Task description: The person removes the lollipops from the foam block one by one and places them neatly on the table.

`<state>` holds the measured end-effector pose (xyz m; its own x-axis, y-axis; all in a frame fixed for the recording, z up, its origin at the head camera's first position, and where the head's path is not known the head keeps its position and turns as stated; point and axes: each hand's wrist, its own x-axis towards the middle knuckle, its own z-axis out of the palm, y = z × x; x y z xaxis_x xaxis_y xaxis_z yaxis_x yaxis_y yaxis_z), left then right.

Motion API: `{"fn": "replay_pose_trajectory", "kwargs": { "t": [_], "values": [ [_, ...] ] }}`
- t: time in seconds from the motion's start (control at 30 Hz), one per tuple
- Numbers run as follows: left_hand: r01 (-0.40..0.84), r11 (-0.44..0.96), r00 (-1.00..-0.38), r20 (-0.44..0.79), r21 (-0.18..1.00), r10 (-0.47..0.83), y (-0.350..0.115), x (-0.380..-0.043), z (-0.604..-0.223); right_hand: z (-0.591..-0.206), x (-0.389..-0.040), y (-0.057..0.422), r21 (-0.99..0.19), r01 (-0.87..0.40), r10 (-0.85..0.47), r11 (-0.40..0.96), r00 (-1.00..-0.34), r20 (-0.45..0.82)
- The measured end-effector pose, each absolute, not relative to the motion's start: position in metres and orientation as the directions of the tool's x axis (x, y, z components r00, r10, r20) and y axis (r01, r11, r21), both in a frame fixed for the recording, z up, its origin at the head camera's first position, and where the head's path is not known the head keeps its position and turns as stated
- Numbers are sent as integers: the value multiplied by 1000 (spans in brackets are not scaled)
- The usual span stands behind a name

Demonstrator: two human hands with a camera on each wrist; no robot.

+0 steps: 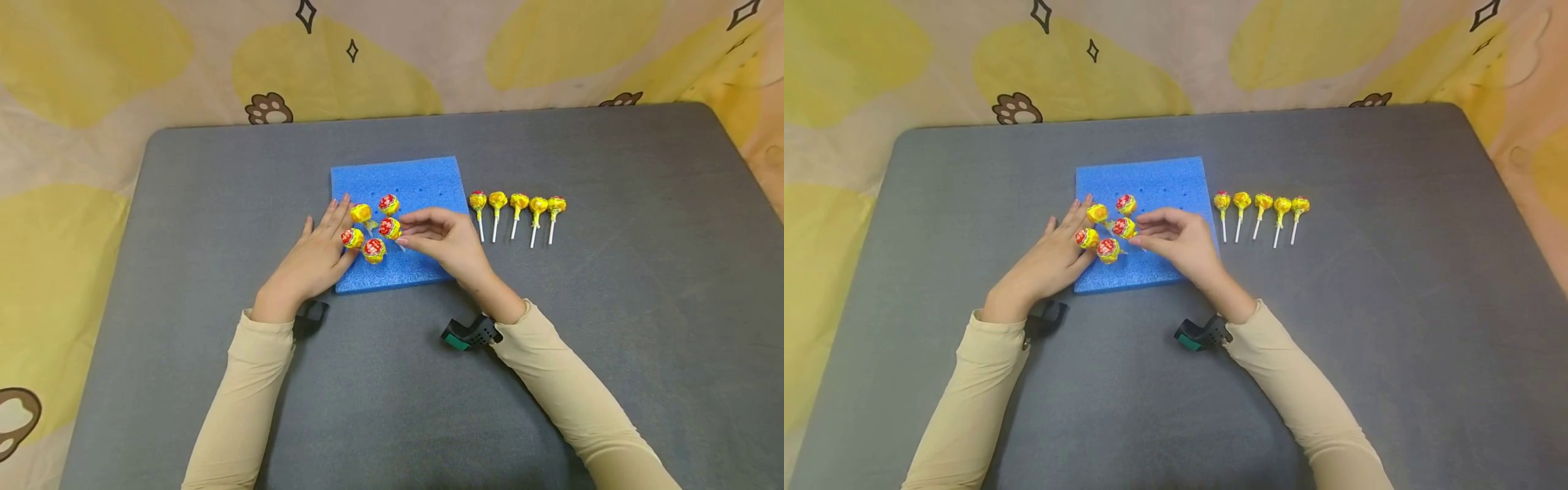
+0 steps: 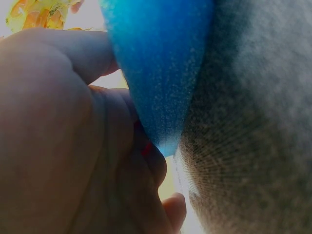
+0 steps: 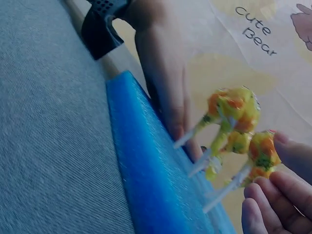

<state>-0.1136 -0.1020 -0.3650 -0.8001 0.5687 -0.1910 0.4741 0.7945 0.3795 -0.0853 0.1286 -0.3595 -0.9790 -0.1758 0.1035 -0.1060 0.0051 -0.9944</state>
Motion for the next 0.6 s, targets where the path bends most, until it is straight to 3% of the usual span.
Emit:
{"fn": "replay_pose_trajectory", "kwargs": {
  "t": [0.6],
  "values": [
    [469, 796, -805, -186, 381, 563, -102, -114, -364, -360, -84, 115, -987, -124, -133, 104, -985, 110]
  ]
}}
